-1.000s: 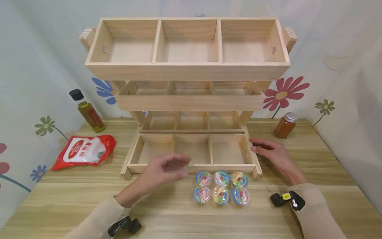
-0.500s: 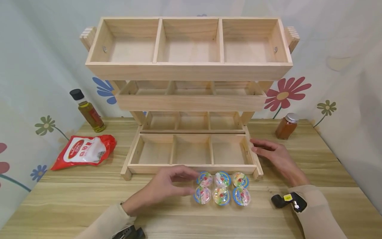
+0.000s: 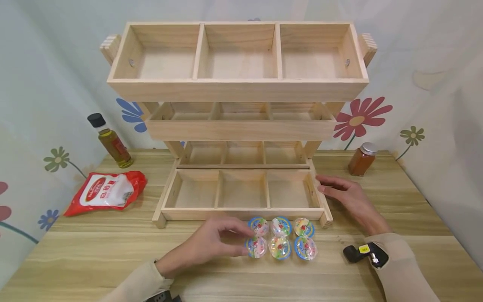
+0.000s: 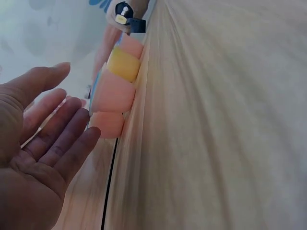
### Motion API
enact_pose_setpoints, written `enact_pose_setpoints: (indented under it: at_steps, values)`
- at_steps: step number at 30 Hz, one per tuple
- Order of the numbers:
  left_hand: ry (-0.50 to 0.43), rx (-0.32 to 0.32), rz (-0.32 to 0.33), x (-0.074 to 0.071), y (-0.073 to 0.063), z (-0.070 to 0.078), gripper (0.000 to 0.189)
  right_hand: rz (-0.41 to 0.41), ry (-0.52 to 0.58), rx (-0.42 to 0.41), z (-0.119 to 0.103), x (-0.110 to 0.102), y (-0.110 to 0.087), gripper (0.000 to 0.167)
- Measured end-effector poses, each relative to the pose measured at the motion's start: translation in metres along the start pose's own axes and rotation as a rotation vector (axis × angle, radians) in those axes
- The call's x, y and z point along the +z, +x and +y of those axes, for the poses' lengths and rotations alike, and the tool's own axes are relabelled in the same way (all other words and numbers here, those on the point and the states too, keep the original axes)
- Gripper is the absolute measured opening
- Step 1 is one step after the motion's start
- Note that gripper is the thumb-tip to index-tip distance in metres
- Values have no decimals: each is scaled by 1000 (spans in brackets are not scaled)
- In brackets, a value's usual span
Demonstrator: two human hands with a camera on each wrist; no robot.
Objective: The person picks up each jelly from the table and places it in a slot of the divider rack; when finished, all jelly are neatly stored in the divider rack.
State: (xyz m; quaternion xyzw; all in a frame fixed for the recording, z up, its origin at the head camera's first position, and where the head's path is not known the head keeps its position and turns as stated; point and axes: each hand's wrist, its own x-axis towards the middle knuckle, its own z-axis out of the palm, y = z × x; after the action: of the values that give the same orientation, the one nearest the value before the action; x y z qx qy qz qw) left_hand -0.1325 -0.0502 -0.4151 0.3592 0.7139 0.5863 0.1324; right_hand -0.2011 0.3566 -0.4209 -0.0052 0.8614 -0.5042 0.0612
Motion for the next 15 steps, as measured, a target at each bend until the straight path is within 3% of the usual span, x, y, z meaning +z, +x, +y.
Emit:
enact_pose_setpoints:
  at_steps: [8,15]
  values:
    - [37,-33,29,3,-2,-2,27,-6,12,7,-1,0,2,68]
    - [-2,-69,31,6,-2,-6,25,-7,25,6,3,-1,1,69]
